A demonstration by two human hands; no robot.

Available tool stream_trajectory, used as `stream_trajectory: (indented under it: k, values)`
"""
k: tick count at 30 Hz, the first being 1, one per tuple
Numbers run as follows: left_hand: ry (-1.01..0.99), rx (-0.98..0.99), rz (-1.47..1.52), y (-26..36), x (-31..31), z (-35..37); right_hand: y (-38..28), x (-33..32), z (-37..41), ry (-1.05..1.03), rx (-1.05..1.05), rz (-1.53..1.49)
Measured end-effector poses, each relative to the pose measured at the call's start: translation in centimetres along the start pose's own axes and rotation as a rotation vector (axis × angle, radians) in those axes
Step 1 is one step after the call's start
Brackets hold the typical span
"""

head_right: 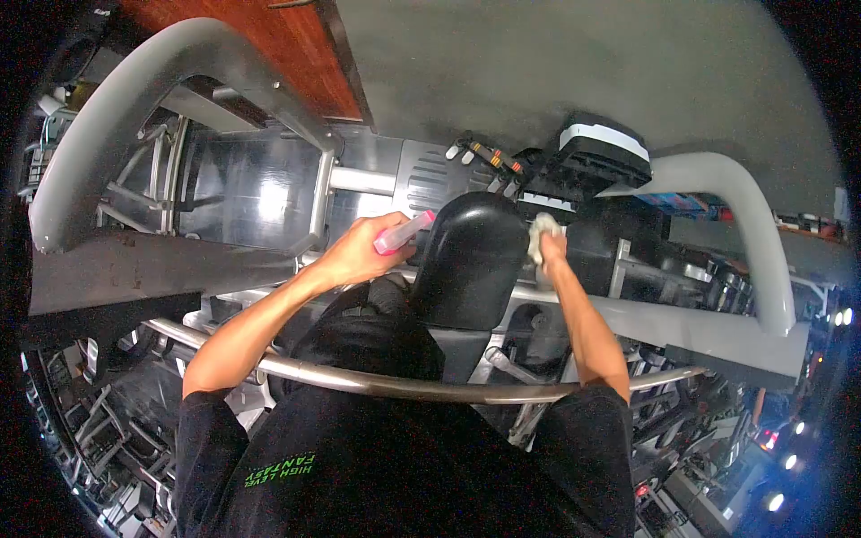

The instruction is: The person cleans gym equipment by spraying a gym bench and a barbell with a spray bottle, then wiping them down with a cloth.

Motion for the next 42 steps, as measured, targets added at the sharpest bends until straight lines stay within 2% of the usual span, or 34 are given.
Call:
stream_trajectory:
  k: [1, 3, 5, 6, 7, 9, 11, 12, 14, 15, 17, 18, 19, 20, 21, 23, 24, 33, 37, 38, 39, 41, 42]
  values:
    - [-0.023, -0.027, -0.008, -0.1, 0.2, 0.0, -3.1, 1.2, 0.9, -0.016, -0.218, 0.121]
    - [-0.054, -0.047, -0.023, -0.3, 0.7, 0.0, -7.0, 5.0, 4.2, 0.05, -0.722, 0.571]
    - [-0.053, -0.021, -0.02, -0.5, 1.4, 0.3, -9.4, 8.4, 9.4, -0.043, -0.989, 0.868]
    - [-0.046, 0.005, -0.031, -0.5, 1.5, 0.4, -9.3, 8.8, 10.9, -0.119, -0.943, 0.9]
    - [-0.046, 0.011, -0.032, -0.4, 1.5, 0.4, -8.6, 8.4, 11.8, -0.077, -1.085, 0.873]
    - [-0.064, -0.001, -0.089, -0.3, 1.4, 0.6, -4.9, 7.0, 12.3, -0.214, -0.991, 1.062]
    - [-0.048, 0.001, -0.088, -0.1, 1.3, 0.7, -2.1, 5.5, 14.0, -0.54, -1.074, 1.216]
    - [-0.06, -0.021, -0.08, 0.1, 1.1, 0.7, -2.0, 5.1, 13.7, -0.545, -1.071, 1.22]
    - [-0.07, -0.044, -0.067, 0.1, 1.0, 0.8, -2.6, 5.3, 13.8, -0.757, -1.019, 1.482]
    - [-0.074, -0.032, -0.065, 0.1, 1.0, 0.8, -4.2, 5.1, 13.6, -0.802, -1.083, 1.533]
    - [-0.087, -0.01, -0.064, 0.2, 1.1, 0.7, -7.6, 4.9, 13.0, -0.601, -1.211, 1.37]
    - [-0.084, 0.001, -0.07, 0.2, 1.1, 0.6, -9.3, 4.9, 12.3, -0.398, -1.222, 1.257]
    - [-0.08, 0.01, -0.078, 0.2, 1.0, 0.6, -10.7, 5.1, 11.8, -0.199, -1.224, 1.138]
    - [-0.083, 0.012, -0.077, 0.3, 1.1, 0.7, -11.6, 5.3, 11.2, 0.005, -1.055, 0.972]
    - [-0.084, 0.014, -0.08, 0.3, 1.1, 0.7, -11.8, 5.7, 11.2, 0.109, -0.979, 0.938]
    - [-0.09, 0.019, -0.086, 0.1, 1.1, 0.8, -8.6, 5.7, 10.9, 0.03, -0.936, 1.141]
    - [-0.088, 0.029, -0.087, 0.0, 1.2, 0.8, -7.5, 5.2, 10.6, 0.03, -0.871, 1.099]
    - [-0.072, 0.002, -0.067, 0.1, 0.6, 0.8, -7.1, 4.7, 11.4, -0.127, -0.817, 1.255]
    - [-0.04, 0.067, -0.037, -0.9, 0.4, 0.5, -4.8, 4.6, 13.7, -0.216, -0.66, 1.355]
    - [-0.032, 0.066, -0.035, -0.9, 0.4, 0.6, -3.6, 4.7, 14.5, -0.273, -0.628, 1.384]
    - [-0.033, 0.07, -0.051, -0.9, 0.4, 0.5, -2.2, 5.0, 14.4, -0.422, -0.398, 1.458]
    - [-0.021, 0.071, -0.061, -0.4, 0.1, 0.5, -1.6, 6.7, 15.0, -0.745, -0.341, 1.434]
    - [-0.084, -0.001, -0.058, -0.4, 0.0, 0.5, -2.1, 7.4, 14.9, -0.674, -0.432, 1.312]
Point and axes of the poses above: each hand's wrist, its own z-axis away from the middle knuckle, its own x-axis out of the palm, y = z × x, the point moved 3 cm from there along -z, towards the middle knuckle, and after that the axes turned 2 degrees about -z, right-handed, at the moved point
